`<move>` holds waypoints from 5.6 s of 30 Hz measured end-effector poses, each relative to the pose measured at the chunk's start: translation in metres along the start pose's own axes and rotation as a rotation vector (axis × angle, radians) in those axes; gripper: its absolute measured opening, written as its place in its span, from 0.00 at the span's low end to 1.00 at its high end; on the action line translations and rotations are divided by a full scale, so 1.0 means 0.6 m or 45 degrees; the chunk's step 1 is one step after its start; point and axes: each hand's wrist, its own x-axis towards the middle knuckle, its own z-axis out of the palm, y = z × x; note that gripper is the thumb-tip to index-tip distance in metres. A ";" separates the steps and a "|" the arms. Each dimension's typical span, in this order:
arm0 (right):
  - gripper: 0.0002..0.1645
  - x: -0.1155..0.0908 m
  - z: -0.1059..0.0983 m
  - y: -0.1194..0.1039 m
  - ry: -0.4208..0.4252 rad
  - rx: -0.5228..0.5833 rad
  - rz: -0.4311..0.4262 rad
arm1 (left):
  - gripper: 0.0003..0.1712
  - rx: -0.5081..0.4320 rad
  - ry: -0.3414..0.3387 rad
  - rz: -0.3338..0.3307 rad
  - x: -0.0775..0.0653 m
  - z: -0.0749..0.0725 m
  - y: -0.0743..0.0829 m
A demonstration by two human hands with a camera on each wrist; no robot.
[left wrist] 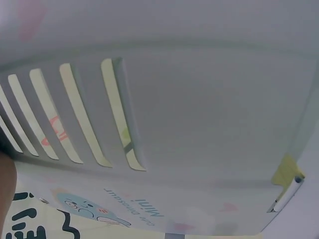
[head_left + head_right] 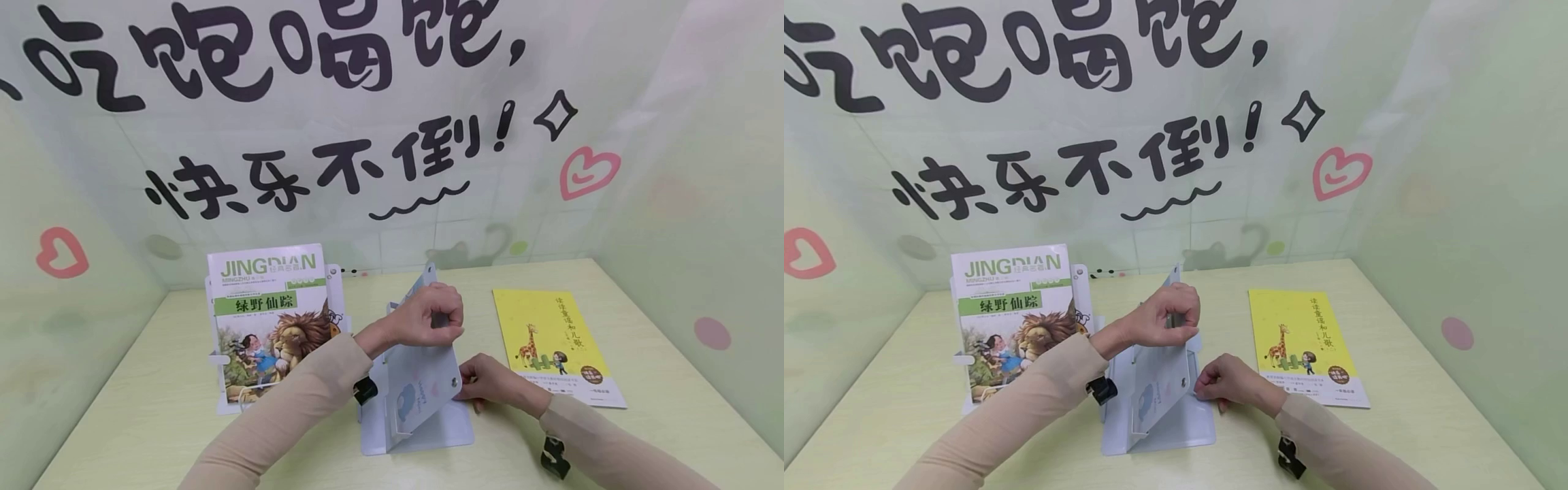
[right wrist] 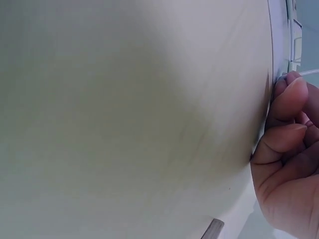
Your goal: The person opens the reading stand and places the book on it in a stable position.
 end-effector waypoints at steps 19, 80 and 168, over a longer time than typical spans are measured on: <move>0.09 -0.084 0.080 -0.049 0.329 0.210 -0.055 | 0.14 -0.252 0.741 -0.948 -0.035 -0.042 -0.025; 0.12 0.036 -0.088 0.013 1.016 0.206 0.165 | 0.29 0.098 0.962 -1.269 -0.123 0.015 0.018; 0.12 -0.150 -0.185 0.147 0.666 -0.354 0.644 | 0.21 -0.754 0.776 -1.586 0.049 0.292 0.023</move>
